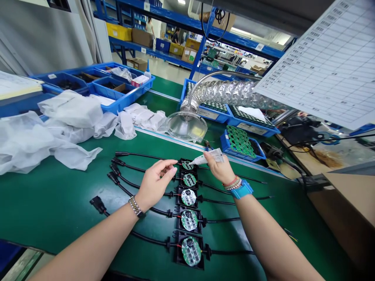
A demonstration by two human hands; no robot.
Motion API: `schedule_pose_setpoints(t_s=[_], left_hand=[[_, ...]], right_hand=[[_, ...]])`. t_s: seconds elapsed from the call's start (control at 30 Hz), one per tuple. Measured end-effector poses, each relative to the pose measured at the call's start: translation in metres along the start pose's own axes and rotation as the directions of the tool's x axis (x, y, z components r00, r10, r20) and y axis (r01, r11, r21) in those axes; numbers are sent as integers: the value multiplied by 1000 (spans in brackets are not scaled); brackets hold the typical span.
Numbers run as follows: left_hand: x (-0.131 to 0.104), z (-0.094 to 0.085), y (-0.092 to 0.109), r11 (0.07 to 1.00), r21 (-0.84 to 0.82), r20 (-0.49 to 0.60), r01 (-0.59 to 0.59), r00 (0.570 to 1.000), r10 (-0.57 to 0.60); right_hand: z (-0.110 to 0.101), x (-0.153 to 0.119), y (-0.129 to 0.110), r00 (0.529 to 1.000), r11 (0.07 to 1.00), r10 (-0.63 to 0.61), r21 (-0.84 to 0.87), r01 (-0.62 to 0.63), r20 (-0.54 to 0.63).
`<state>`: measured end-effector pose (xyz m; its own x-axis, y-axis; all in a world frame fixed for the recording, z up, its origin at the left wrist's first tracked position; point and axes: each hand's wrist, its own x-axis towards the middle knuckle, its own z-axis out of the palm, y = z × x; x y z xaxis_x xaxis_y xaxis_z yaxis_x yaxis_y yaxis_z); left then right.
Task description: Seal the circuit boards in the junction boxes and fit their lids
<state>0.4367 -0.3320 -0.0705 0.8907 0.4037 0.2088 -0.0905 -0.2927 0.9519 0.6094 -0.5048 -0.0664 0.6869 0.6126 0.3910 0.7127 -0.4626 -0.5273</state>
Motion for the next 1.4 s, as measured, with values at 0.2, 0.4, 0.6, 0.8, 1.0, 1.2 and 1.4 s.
schedule_pose_setpoints(t_s=[0.2, 0.4, 0.6, 0.8, 1.0, 1.2, 1.4], left_hand=[[1, -1, 0, 1000, 2, 13, 8, 1000, -8], [2, -1, -2, 1000, 7, 13, 15, 1000, -15], [7, -1, -11, 990, 138, 51, -16, 999, 9], [11, -4, -24, 712, 660, 281, -239, 958, 61], [13, -4, -33, 593, 764, 322, -253, 947, -10], [14, -3, -37, 592, 767, 328, -249, 944, -28], [14, -4, -36, 602, 759, 331, -249, 943, -28]], right_hand=[[-6, -3, -7, 999, 999, -19, 40, 17, 39], [-10, -7, -13, 996, 998, -21, 60, 16, 86], [-12, -10, -16, 997, 997, -15, 76, 9, 80], [-14, -13, -17, 995, 999, 3, 38, -7, 95], [-19, -9, -17, 1000, 998, -24, 53, 23, 14], [-1, 6, -15, 999, 997, -35, 69, 33, 38], [13, 12, -12, 998, 999, -34, 14, 33, 44]])
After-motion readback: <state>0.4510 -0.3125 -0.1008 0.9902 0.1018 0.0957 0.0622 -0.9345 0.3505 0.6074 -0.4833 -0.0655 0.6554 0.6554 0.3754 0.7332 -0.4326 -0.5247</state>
